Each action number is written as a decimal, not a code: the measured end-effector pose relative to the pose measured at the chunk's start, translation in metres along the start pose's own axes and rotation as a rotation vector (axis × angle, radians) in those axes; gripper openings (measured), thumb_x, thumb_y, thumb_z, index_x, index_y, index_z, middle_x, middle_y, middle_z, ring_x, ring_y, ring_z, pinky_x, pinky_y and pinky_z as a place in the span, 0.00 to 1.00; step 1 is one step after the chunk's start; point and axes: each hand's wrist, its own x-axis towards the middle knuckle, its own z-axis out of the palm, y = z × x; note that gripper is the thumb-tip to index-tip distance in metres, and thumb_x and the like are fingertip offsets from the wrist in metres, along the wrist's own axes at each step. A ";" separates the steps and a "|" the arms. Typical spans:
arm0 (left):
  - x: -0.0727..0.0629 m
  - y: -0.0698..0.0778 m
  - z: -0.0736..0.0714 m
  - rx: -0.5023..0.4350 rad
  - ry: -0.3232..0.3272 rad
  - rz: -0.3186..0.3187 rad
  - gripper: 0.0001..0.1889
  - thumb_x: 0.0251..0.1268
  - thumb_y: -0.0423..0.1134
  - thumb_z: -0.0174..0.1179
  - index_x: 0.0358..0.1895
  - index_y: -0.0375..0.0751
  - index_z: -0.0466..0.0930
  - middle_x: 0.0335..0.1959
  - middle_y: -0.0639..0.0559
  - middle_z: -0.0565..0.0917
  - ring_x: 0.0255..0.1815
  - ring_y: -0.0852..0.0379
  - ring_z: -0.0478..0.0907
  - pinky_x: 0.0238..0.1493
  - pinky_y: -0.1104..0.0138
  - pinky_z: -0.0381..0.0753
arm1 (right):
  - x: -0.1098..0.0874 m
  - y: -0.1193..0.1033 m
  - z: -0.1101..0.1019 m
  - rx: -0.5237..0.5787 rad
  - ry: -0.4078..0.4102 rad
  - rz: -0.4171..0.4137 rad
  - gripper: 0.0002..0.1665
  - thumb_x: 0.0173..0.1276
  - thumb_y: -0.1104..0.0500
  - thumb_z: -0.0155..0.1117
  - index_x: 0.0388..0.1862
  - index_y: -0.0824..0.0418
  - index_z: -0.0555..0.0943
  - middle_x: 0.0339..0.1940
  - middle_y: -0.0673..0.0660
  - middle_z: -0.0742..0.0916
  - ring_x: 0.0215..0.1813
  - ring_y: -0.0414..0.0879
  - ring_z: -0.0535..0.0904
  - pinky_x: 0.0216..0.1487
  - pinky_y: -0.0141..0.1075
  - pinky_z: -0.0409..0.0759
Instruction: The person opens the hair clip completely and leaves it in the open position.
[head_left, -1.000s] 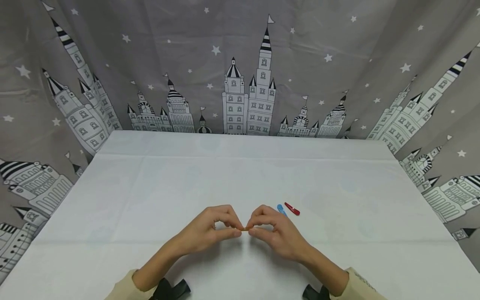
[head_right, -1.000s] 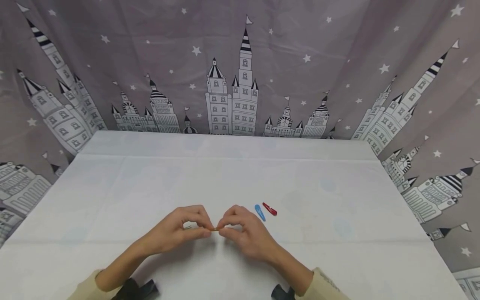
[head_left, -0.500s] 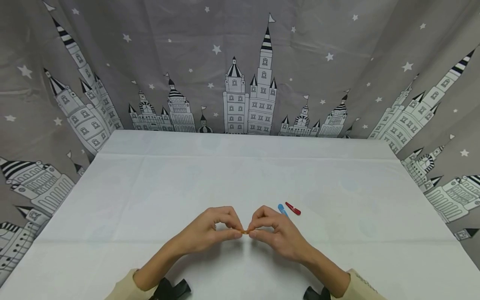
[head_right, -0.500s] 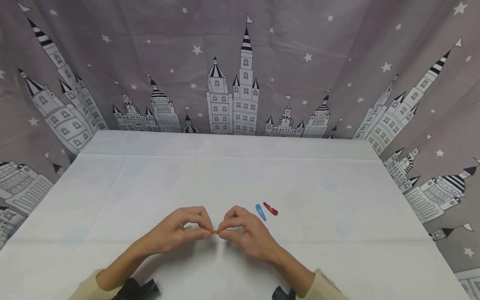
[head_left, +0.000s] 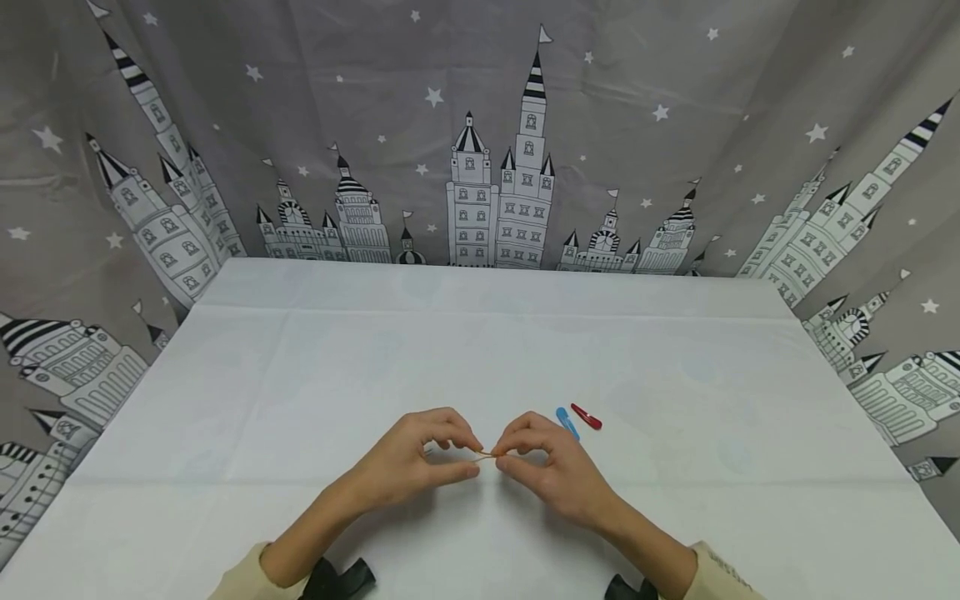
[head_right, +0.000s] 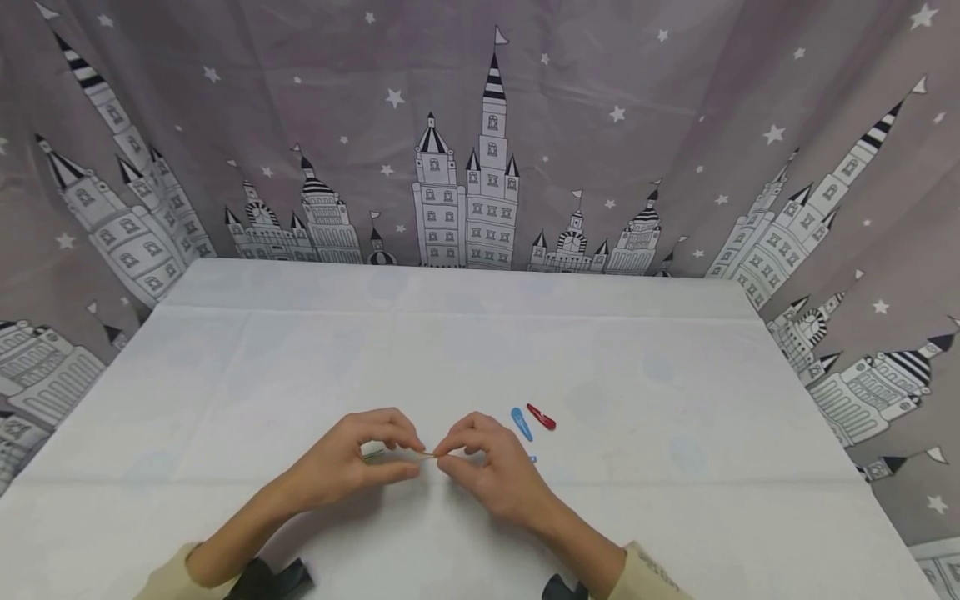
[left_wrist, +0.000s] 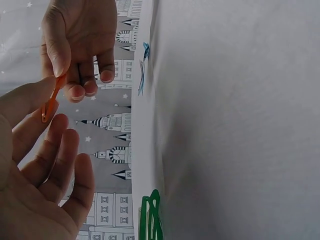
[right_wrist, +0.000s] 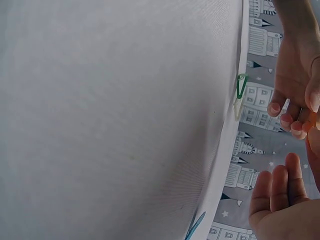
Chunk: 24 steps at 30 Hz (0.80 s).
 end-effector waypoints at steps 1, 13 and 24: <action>0.000 0.000 0.000 0.007 0.005 0.001 0.08 0.62 0.43 0.70 0.42 0.51 0.86 0.40 0.55 0.84 0.44 0.51 0.80 0.46 0.58 0.78 | 0.000 0.000 0.000 -0.009 0.005 0.005 0.04 0.67 0.63 0.66 0.37 0.58 0.88 0.40 0.47 0.82 0.48 0.46 0.77 0.51 0.46 0.75; -0.002 -0.002 0.000 0.117 0.090 -0.004 0.11 0.59 0.41 0.72 0.43 0.45 0.86 0.42 0.64 0.82 0.45 0.53 0.80 0.45 0.58 0.79 | 0.001 0.001 0.003 -0.041 0.037 0.023 0.05 0.66 0.64 0.67 0.37 0.58 0.88 0.40 0.49 0.83 0.46 0.45 0.78 0.50 0.43 0.77; -0.002 -0.004 -0.002 0.165 0.124 -0.021 0.10 0.58 0.41 0.72 0.43 0.45 0.86 0.42 0.64 0.82 0.46 0.55 0.79 0.46 0.55 0.79 | 0.003 0.003 0.002 -0.074 0.061 0.044 0.04 0.67 0.61 0.68 0.38 0.58 0.88 0.39 0.46 0.83 0.47 0.45 0.78 0.51 0.44 0.77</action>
